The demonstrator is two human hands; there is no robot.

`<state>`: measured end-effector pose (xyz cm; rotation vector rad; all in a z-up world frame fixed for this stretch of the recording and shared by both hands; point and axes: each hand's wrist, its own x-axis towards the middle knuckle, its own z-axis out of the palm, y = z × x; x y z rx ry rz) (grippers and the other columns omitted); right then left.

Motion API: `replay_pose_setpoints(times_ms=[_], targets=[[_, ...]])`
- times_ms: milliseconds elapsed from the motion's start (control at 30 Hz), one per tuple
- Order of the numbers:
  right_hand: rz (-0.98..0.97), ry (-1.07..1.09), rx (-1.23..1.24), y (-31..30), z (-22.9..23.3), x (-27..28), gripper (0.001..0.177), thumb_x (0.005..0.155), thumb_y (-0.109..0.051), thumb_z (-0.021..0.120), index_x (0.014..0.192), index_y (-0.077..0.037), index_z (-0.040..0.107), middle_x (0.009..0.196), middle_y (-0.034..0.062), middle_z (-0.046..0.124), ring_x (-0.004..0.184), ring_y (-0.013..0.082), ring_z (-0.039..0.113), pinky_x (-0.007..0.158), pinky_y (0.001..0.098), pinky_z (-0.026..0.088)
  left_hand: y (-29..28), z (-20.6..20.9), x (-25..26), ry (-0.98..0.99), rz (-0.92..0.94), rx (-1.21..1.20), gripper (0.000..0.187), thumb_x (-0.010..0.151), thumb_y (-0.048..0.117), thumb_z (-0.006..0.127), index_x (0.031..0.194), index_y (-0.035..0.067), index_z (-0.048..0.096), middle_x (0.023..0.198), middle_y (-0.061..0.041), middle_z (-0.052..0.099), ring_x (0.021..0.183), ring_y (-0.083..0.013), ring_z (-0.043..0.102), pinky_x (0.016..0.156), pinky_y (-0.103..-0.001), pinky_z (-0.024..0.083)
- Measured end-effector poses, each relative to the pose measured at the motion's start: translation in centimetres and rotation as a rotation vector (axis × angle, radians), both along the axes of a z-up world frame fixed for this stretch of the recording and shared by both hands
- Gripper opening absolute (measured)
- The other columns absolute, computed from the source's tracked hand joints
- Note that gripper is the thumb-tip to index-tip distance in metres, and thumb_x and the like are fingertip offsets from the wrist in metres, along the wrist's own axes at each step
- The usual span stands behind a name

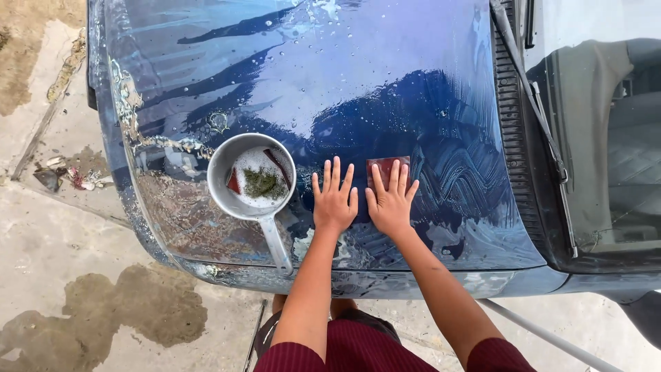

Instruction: The person sands the hood of a blue car using a sanding block. They repeatedly rub the block over the hood surface in circular and linear motions, occasionally pausing to feel the surface with their hands.

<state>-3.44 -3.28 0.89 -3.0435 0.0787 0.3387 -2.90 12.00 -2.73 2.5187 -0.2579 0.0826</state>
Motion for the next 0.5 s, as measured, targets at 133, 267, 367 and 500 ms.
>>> replay_pose_setpoints(times_ms=[133, 267, 367, 500], targets=[[-0.010, -0.095, -0.005, 2.4, -0.9, 4.4, 0.063, 0.108, -0.052, 0.037, 0.166, -0.035, 0.020, 0.173, 0.0176, 0.005, 0.158, 0.0391, -0.004, 0.119, 0.0676, -0.007, -0.5, -1.3, -0.5, -0.078, 0.084, -0.084, 0.055, 0.105, 0.033, 0.040, 0.158, 0.018, 0.042, 0.166, -0.013, 0.033, 0.153, -0.0287, 0.031, 0.124, -0.055, 0.015], [0.015, -0.141, -0.016, 3.8, -0.9, 4.5, 0.065, 0.107, -0.050, 0.041, 0.167, -0.033, 0.021, 0.173, 0.0187, 0.009, 0.159, 0.0400, 0.003, 0.120, 0.0663, -0.002, 0.1, -2.0, 0.0, -0.125, 0.152, -0.203, 0.058, 0.105, 0.035, 0.038, 0.158, 0.011, 0.040, 0.164, -0.015, 0.036, 0.150, -0.0279, 0.037, 0.125, -0.049, 0.023], [0.035, -0.103, 0.003, 3.8, -0.2, -0.6, 0.062, 0.106, -0.051, 0.038, 0.164, -0.035, 0.027, 0.172, 0.0165, 0.013, 0.158, 0.0382, 0.006, 0.121, 0.0637, -0.001, 0.2, -1.7, -0.3, -0.131, 0.143, -0.204, 0.061, 0.104, 0.040, 0.040, 0.157, 0.011, 0.041, 0.163, -0.015, 0.039, 0.150, -0.0288, 0.037, 0.124, -0.050, 0.023], [0.063, -0.129, -0.041, 3.6, -0.9, 2.1, 0.063, 0.104, -0.053, 0.039, 0.164, -0.037, 0.027, 0.172, 0.0160, 0.015, 0.159, 0.0369, 0.007, 0.121, 0.0649, 0.000, -0.1, -1.5, 0.0, -0.148, 0.145, -0.145, 0.060, 0.103, 0.040, 0.041, 0.156, 0.010, 0.044, 0.161, -0.015, 0.041, 0.150, -0.0299, 0.038, 0.123, -0.051, 0.023]])
